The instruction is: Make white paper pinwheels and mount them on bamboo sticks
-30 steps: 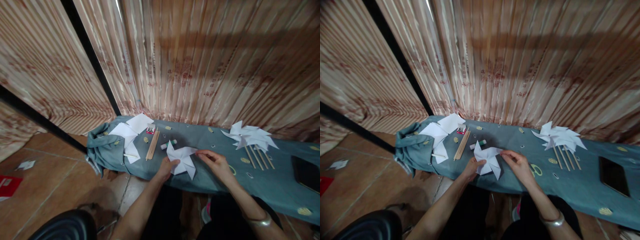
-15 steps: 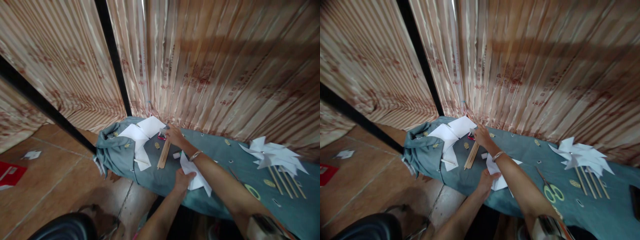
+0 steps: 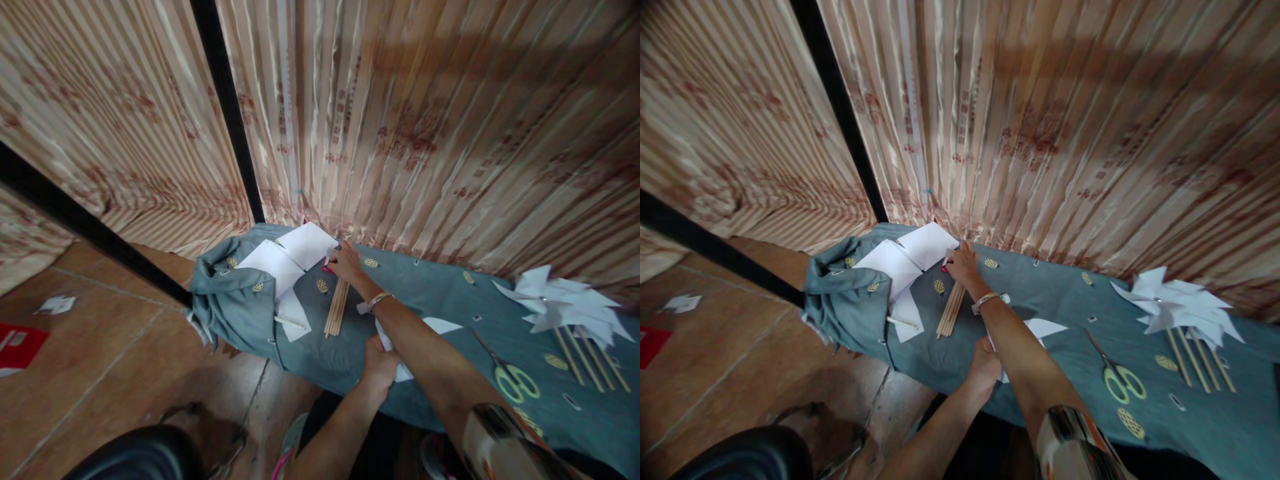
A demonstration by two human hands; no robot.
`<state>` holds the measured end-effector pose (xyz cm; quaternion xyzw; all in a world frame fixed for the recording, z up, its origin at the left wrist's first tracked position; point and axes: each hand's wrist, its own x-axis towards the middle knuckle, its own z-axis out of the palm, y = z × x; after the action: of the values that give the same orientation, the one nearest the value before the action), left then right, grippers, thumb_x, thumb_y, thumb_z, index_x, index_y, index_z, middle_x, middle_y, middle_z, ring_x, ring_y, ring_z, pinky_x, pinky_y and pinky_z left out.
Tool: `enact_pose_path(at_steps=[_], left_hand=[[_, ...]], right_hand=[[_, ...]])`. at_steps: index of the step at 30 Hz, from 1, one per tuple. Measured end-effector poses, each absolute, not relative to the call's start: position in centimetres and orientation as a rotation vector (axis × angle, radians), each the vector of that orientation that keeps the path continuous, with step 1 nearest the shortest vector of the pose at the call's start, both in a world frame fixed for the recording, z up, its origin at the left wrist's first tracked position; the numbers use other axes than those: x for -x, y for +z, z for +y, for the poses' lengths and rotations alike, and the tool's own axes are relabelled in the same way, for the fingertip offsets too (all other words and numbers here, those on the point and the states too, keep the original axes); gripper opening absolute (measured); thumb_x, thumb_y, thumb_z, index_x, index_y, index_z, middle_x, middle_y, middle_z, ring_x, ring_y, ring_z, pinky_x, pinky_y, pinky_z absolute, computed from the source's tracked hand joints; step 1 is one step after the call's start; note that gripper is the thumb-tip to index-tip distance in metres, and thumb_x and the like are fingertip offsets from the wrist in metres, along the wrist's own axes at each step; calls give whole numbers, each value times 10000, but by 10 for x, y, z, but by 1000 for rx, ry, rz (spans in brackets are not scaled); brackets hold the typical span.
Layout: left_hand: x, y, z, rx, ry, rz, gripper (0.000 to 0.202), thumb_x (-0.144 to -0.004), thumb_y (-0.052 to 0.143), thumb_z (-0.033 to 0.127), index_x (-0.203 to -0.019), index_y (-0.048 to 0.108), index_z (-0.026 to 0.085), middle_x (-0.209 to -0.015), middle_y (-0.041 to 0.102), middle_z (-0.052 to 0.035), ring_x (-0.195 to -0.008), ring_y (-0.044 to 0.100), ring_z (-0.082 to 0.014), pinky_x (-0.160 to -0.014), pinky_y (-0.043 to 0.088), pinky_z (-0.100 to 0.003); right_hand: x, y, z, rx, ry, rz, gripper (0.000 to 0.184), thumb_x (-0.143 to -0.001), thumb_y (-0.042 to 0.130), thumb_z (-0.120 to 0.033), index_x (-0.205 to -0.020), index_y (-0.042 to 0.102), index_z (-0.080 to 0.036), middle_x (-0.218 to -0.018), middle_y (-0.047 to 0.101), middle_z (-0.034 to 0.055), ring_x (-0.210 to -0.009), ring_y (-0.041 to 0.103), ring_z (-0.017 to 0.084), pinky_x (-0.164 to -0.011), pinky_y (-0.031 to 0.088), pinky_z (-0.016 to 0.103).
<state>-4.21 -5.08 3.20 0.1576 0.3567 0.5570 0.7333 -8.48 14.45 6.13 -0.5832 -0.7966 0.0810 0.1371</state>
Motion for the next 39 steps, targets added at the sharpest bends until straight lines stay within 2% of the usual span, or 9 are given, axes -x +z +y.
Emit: enact_pose_path(at_steps=[5,11,18,23,27,30,34,37,39], left_hand=[[43,33,-50,-341,1197,799,314,-455,872,342,-614,681,150,-703,718,-90,-756,688,-251,-710,534,-341],[43,34,-49,-328,1207,813,327,-421,876,314,-628,679,155,-691,718,-78,-751,688,-257,-713,538,-356],[43,34,-50,-291,1191,820,353,-441,884,296,-712,718,141,-709,730,-75,-730,690,-241,-721,525,-342],[45,35,-50,-279,1170,808,407,-441,884,300,-772,729,122,-718,731,-89,-730,695,-260,-736,520,-360],[48,36,-50,-317,1151,821,416,-466,863,266,-833,734,119,-764,745,-96,-705,690,-240,-706,514,-334],[50,37,-50,-355,1134,831,403,-504,850,258,-866,731,126,-811,756,-92,-756,693,-237,-743,517,-329],[52,37,-48,-376,1118,893,406,-487,861,262,-845,720,132,-839,761,-76,-756,691,-211,-774,516,-318],[52,37,-44,-397,1118,932,416,-451,879,278,-803,712,134,-823,761,-71,-759,694,-210,-777,518,-316],[52,39,-43,-394,1131,947,450,-428,889,266,-820,712,133,-817,760,-65,-758,695,-201,-779,518,-309]], right_hand=[[88,58,145,1703,235,-2279,189,-786,583,-179,-821,768,-194,-1147,579,130,-1247,408,301,-907,425,402],[86,59,141,1697,217,-2240,241,-828,512,-170,-833,753,-179,-1227,568,139,-1296,393,296,-944,413,410],[75,62,133,1545,227,-2135,222,-845,502,-147,-810,721,-144,-1413,477,155,-1374,321,304,-1063,310,437],[56,76,138,1413,562,-1795,150,-732,584,-94,-661,686,-178,-1227,635,105,-1235,497,282,-1070,335,427],[19,102,121,1338,685,-1668,123,-754,594,-184,-660,668,-209,-1021,719,53,-1080,620,247,-989,430,406],[-34,117,80,1244,748,-1527,141,-801,583,-285,-724,677,-212,-1106,705,65,-1068,635,240,-947,461,389],[-120,106,3,1406,481,-1446,112,-789,625,-325,-733,669,-239,-1215,657,73,-1184,572,277,-1074,348,459],[-163,74,-43,1661,303,-1564,139,-803,550,-301,-738,649,-229,-1177,667,123,-1121,607,310,-1007,417,496],[-175,52,-61,1730,212,-1765,159,-827,506,-245,-799,656,-201,-1214,649,157,-1181,576,311,-1021,422,478]])
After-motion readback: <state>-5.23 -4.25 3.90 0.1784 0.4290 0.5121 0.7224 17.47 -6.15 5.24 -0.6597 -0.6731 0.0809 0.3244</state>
